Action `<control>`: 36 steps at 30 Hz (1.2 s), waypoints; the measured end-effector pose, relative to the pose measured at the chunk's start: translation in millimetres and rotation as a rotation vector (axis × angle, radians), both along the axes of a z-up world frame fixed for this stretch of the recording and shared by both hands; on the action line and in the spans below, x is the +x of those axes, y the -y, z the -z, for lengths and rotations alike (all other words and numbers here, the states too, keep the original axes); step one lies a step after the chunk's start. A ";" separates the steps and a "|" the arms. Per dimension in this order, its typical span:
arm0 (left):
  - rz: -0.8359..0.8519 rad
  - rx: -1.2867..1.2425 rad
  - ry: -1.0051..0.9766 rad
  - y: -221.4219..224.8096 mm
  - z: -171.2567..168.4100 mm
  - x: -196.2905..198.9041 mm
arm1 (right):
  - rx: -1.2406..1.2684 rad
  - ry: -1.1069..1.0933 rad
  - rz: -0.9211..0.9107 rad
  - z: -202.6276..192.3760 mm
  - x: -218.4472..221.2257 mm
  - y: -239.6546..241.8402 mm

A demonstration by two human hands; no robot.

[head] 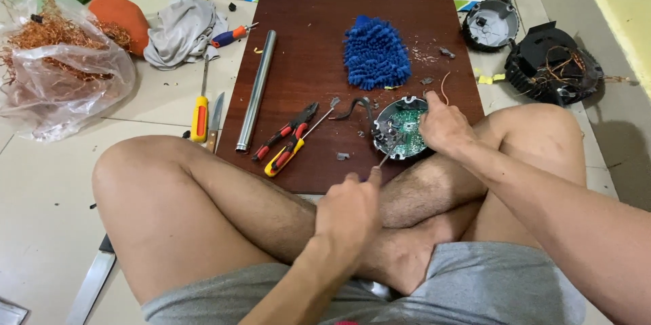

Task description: Disassembling a circular circuit board assembly using a screwdriver and pliers to remove components and wires.

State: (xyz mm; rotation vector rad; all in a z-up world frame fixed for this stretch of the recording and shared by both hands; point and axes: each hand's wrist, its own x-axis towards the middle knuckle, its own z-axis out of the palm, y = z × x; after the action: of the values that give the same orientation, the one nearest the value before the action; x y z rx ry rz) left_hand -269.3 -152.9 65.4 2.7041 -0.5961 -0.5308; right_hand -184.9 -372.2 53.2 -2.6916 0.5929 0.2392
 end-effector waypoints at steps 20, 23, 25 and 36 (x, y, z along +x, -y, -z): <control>-0.135 -0.079 -0.143 37.4 -28.4 15.3 | -0.020 -0.029 0.135 31.1 23.0 27.1; -0.182 -0.065 -0.160 18.2 -24.5 5.7 | -0.039 -0.040 0.095 33.5 24.2 25.9; -0.211 -0.080 -0.189 9.6 -29.3 4.5 | -0.042 -0.049 0.085 34.0 24.5 28.1; -0.325 -0.215 -0.233 -5.5 -43.7 44.1 | -0.052 -0.045 -0.025 -6.2 -3.4 1.4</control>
State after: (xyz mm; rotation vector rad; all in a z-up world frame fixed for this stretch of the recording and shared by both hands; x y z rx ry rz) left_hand -225.2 -147.3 109.1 2.4223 -0.1375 -0.6394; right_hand -188.3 -373.6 59.4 -2.7516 0.5861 0.2952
